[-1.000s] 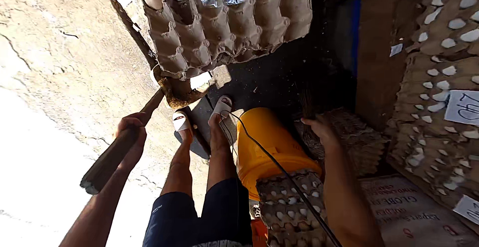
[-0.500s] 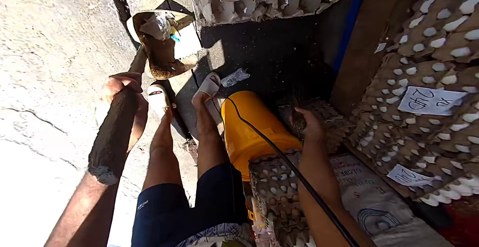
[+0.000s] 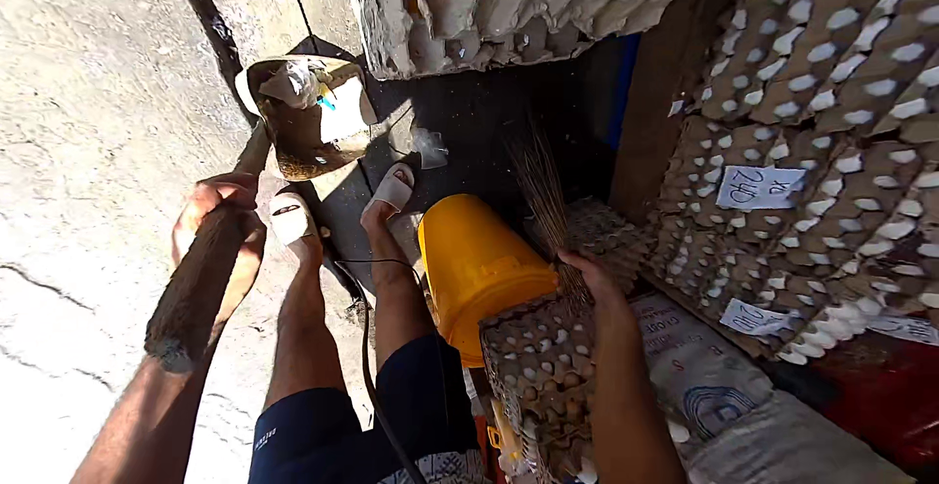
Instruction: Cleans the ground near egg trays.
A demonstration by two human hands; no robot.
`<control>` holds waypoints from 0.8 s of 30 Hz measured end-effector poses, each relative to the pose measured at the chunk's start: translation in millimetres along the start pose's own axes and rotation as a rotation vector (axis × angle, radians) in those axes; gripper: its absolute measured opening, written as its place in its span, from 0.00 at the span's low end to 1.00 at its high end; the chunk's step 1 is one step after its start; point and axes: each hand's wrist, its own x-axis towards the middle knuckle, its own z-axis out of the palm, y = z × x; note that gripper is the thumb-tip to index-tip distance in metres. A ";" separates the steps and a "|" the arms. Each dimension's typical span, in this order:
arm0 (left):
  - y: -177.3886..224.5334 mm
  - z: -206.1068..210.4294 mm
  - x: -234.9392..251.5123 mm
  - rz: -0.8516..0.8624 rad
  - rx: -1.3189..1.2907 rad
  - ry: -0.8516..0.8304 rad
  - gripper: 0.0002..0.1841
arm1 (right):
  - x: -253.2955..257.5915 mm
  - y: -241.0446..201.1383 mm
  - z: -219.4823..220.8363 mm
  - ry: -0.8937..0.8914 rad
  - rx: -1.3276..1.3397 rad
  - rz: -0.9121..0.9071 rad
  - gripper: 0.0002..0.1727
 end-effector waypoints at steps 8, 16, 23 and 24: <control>-0.6 18.1 -1.9 0.088 -0.119 0.033 0.09 | 240.4 -181.3 23.7 0.143 0.352 -0.145 0.38; 14.0 25.6 0.3 0.010 -0.009 0.045 0.11 | 179.2 -109.8 45.3 -0.057 -0.617 -0.408 0.43; 30.3 33.1 5.2 -0.069 0.063 0.050 0.19 | 201.6 -124.8 -43.5 0.224 -0.619 -0.302 0.43; 37.2 33.4 6.0 -0.030 0.090 0.040 0.18 | 214.7 -132.7 -18.7 0.189 -0.676 -0.302 0.41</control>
